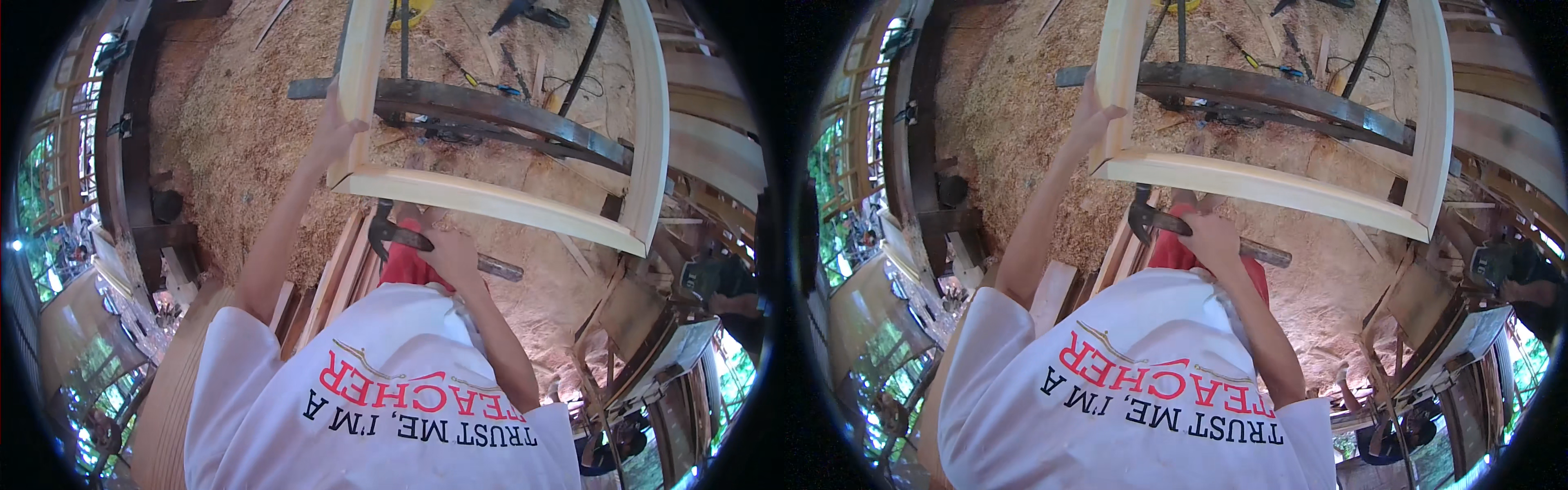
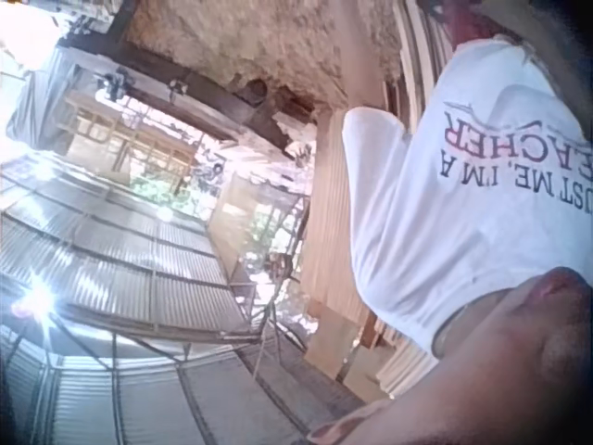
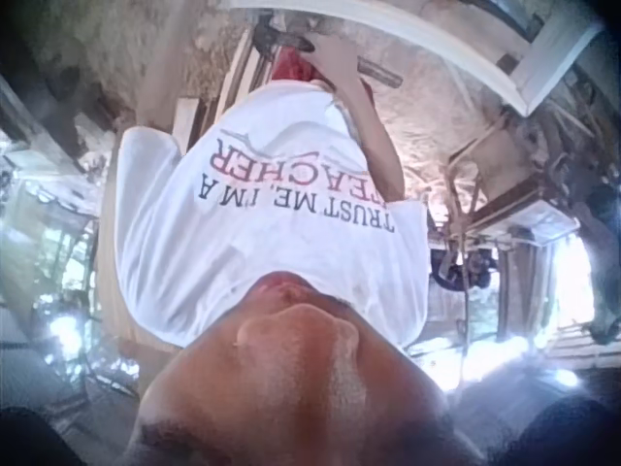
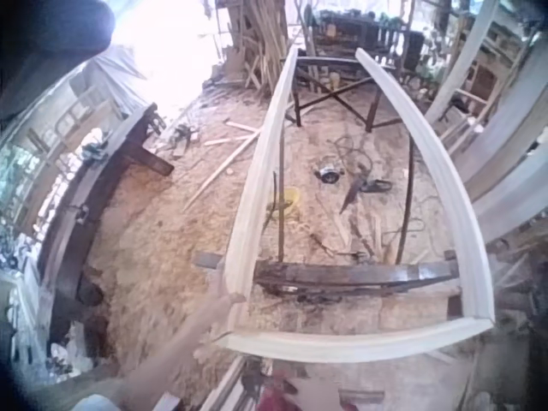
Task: The person assembles a rectangular wooden frame by fitting mitered corner pieces together, using a hammer to tap the joints into place and checking the alignment with a carpenter square.
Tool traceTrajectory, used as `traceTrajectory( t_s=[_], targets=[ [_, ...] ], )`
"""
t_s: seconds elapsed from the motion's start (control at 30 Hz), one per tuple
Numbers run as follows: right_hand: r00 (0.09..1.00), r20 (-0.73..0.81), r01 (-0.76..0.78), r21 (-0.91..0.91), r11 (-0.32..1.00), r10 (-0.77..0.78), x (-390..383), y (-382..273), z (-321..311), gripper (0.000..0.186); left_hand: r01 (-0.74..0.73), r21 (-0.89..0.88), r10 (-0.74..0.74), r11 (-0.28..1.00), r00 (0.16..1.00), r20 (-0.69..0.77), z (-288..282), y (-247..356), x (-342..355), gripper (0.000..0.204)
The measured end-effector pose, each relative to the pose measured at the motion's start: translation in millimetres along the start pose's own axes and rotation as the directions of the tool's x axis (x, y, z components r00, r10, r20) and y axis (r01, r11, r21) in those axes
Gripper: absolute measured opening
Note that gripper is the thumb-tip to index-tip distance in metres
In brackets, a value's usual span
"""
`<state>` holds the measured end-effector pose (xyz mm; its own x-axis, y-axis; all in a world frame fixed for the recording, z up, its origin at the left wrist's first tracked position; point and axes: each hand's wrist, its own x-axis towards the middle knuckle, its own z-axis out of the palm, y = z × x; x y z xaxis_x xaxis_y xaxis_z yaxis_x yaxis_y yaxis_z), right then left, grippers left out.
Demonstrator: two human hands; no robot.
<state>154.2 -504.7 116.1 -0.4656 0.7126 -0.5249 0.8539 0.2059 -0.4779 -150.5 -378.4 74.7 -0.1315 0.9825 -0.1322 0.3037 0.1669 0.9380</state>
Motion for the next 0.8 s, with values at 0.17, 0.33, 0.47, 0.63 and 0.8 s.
traceTrajectory(
  t_s=[0.17,0.33,0.47,0.63,0.8],
  targets=[
    [0.991,0.114,-0.070,-0.027,0.997,0.073,-42,33,-25,0.036,-0.005,0.175,0.015,0.984,0.998,-0.057,-7,-12,6,0.098],
    [0.986,0.153,-0.052,-0.079,0.996,0.063,-50,32,-28,0.035,0.011,0.366,0.039,0.930,0.991,-0.129,-9,10,51,0.090],
    [0.983,0.153,0.095,0.060,0.994,-0.104,-48,-9,2,0.032,-0.021,0.330,0.069,0.944,0.989,-0.134,-5,12,54,0.077],
    [0.938,0.304,0.157,0.062,0.986,-0.168,-42,-36,80,0.030,-0.081,0.283,0.129,0.956,0.979,-0.157,-10,-11,49,0.082],
    [0.868,0.287,0.434,-0.042,0.900,-0.405,-34,-28,76,0.015,0.175,0.245,-0.157,0.954,0.984,-0.089,-8,-8,43,0.056]
  ],
)
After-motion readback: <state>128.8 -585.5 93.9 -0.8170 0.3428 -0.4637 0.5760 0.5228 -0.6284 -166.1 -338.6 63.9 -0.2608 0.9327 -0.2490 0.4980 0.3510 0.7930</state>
